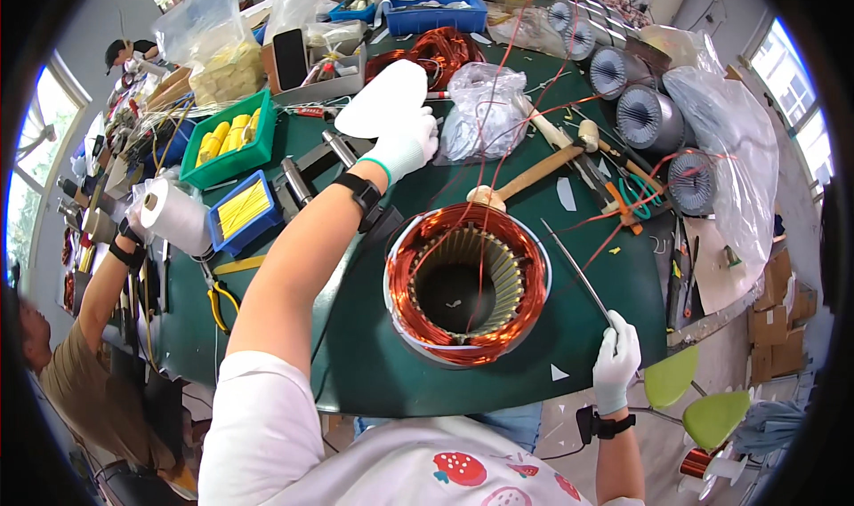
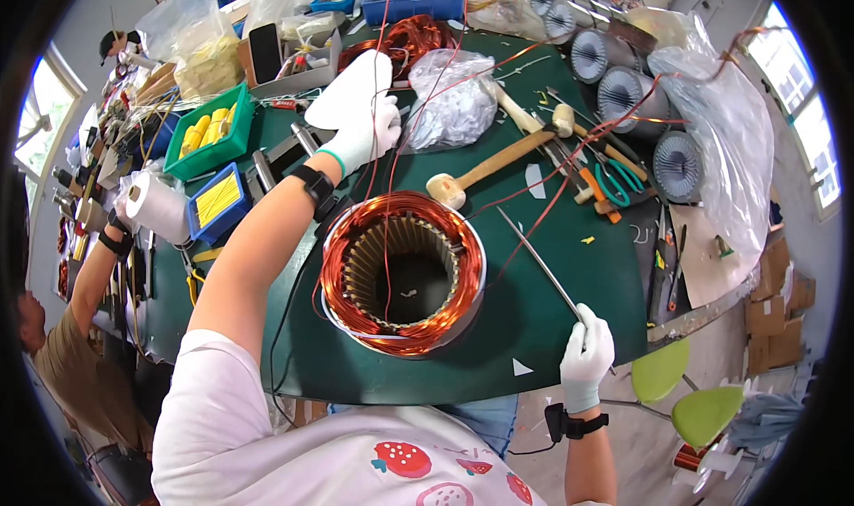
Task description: Repairing and assembling an electric motor stator by inserting and shaping copper coils.
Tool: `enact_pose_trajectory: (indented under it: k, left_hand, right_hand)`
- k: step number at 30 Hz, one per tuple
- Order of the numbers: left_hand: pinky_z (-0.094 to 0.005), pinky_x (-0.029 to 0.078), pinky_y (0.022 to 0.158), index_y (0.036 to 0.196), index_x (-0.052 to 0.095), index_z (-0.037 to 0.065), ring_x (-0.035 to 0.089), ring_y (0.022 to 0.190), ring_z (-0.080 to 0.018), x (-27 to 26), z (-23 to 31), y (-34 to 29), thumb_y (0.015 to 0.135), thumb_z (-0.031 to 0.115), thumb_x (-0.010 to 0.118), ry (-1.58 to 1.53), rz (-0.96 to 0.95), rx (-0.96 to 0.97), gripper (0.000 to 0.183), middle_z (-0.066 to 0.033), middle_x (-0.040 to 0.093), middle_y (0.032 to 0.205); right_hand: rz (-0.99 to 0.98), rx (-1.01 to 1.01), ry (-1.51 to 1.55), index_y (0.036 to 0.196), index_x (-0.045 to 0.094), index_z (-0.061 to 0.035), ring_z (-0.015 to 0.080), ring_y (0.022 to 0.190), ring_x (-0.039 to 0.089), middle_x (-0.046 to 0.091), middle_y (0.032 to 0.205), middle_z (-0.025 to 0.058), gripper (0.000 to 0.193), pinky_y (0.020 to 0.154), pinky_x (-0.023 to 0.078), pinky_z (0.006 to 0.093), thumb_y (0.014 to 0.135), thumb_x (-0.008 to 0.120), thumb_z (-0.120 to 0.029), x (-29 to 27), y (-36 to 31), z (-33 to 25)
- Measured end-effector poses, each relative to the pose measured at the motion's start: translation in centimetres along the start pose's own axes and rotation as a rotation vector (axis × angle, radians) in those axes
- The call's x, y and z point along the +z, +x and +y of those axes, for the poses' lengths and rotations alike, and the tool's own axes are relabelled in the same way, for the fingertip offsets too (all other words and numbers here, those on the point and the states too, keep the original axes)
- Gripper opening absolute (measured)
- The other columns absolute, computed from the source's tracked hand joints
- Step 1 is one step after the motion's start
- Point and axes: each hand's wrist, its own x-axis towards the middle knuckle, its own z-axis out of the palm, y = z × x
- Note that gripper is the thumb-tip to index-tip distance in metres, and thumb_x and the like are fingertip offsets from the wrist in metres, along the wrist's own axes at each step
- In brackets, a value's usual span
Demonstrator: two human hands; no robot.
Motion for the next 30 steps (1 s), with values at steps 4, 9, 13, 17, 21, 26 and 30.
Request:
enact_pose_trajectory:
  k: [4,9,13,17,21,26,30]
  left_hand:
    - [-0.0496,0.054,0.072,0.086,0.067,0.003,0.067,0.074,-0.0421,1.9,-1.4,-0.4,0.09,0.011,0.061,-0.029,0.047,-0.153,0.01,-0.0187,0.065,0.073]
    - [-0.0431,0.053,0.086,0.098,0.066,0.001,0.067,0.095,-0.0381,-11.0,8.2,-4.5,0.095,0.013,0.062,-0.135,0.307,-0.039,0.013,-0.0206,0.068,0.098]
    - [-0.0384,0.052,0.09,0.111,0.064,-0.001,0.068,0.099,-0.0273,-21.5,16.4,-12.7,0.095,0.006,0.061,-0.887,0.636,-0.311,0.017,-0.0144,0.066,0.104]
    - [-0.0336,0.05,0.095,0.114,0.065,0.002,0.065,0.104,-0.0241,-26.2,25.3,-21.1,0.095,-0.006,0.05,-0.943,0.271,-0.06,0.026,-0.0171,0.066,0.115]
    - [-0.0358,0.053,0.087,0.109,0.065,-0.001,0.067,0.1,-0.0256,-23.6,30.9,-23.5,0.084,-0.01,0.056,-1.248,-0.068,-0.123,0.028,-0.0215,0.063,0.117]
    - [-0.0358,0.051,0.094,0.113,0.065,-0.001,0.065,0.105,-0.0217,-18.9,32.1,-23.6,0.087,-0.011,0.057,-1.29,-0.152,-0.08,0.03,-0.0174,0.064,0.121]
    - [-0.0375,0.047,0.103,0.125,0.063,-0.003,0.06,0.118,-0.0208,-17.4,32.7,-23.1,0.094,0.003,0.059,-1.475,-0.212,-0.244,0.032,-0.0158,0.057,0.134]
  right_hand:
    - [0.004,-0.029,0.009,0.116,0.07,-0.0004,0.0289,0.083,0.065,0.067,0.093,0.0132,0.026,0.076,0.052,0.0376,0.094,0.056,0.004,-0.2,0.3,-0.4]
    - [-0.04,0.118,0.074,0.115,0.07,0.0003,0.0268,0.08,0.064,0.065,0.092,0.0126,0.025,0.076,0.052,0.036,0.095,0.056,0.002,-0.9,-1.0,0.5]
    - [-0.009,0.549,0.683,0.127,0.066,0.0019,0.0093,0.08,0.058,0.065,0.093,0.0008,0.028,0.072,0.048,0.0254,0.102,0.056,-0.001,-2.7,-2.5,-0.9]
    - [-0.058,0.623,1.201,0.131,0.061,0.0063,0.0023,0.065,0.046,0.062,0.085,0.0005,0.032,0.056,0.034,0.0176,0.099,0.059,-0.003,-4.1,-4.4,-7.4]
    - [-0.555,0.517,1.614,0.132,0.059,0.0078,0.0039,0.066,0.047,0.063,0.086,0.0013,0.04,0.057,0.036,0.0185,0.096,0.064,-0.008,-4.4,-4.0,-14.9]
    - [-0.649,0.775,1.488,0.128,0.062,-0.0004,0.0081,0.098,0.065,0.067,0.1,0.0004,0.03,0.084,0.051,0.0216,0.099,0.063,-0.009,-4.2,-4.0,-17.5]
    - [-0.348,0.946,1.404,0.111,0.066,-0.0024,-0.0002,0.056,0.04,0.06,0.084,-0.0016,0.018,0.05,0.03,0.0187,0.102,0.064,-0.018,-5.0,-3.8,-16.2]
